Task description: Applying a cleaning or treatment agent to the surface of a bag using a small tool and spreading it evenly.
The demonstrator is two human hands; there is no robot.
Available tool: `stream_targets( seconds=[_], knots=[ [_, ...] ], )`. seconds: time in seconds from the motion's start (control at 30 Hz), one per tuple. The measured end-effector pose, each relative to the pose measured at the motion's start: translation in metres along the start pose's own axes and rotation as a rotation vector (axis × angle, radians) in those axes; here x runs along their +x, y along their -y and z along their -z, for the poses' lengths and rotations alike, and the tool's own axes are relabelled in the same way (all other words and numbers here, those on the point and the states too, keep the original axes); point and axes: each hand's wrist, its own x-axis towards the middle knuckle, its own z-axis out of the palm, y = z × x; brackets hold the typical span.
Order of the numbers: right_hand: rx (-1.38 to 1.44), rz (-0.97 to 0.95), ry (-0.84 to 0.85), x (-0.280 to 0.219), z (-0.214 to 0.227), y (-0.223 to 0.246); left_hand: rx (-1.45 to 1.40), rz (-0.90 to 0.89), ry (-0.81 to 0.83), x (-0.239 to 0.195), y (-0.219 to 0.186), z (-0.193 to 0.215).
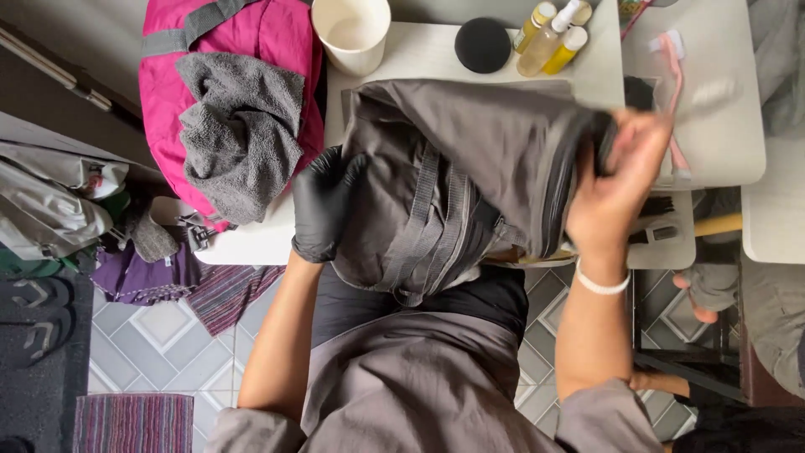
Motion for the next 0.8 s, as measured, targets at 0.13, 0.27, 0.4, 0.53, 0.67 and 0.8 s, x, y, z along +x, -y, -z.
stream_targets(
  seconds=[0.13, 0.27, 0.4, 0.53, 0.67, 0.8],
  knots=[
    [0.023, -0.022, 0.034, 0.040, 0.005, -0.029, 0.034, -0.245, -0.006, 0.005, 0.004, 0.001],
    [0.093, 0.026, 0.126, 0.058, 0.000, -0.026, 0.185, -0.135, 0.003, 0.008, 0.017, -0.011],
    [0.174, 0.067, 0.218, 0.049, -0.010, -0.003, 0.280, -0.367, -0.049, 0.026, -0.047, -0.006],
    [0.147, 0.046, 0.316, 0.023, -0.006, 0.033, 0.441, -0.539, 0.038, 0.054, -0.057, -0.027],
    [-0.221, 0.084, 0.202, -0.031, -0.011, 0.062, 0.545, -0.768, 0.034, 0.067, -0.040, -0.040],
    [-0.265, -0.003, -0.059, -0.054, -0.039, 0.036, 0.533, -0.714, 0.121, 0.057, -0.049, -0.028]
  ],
)
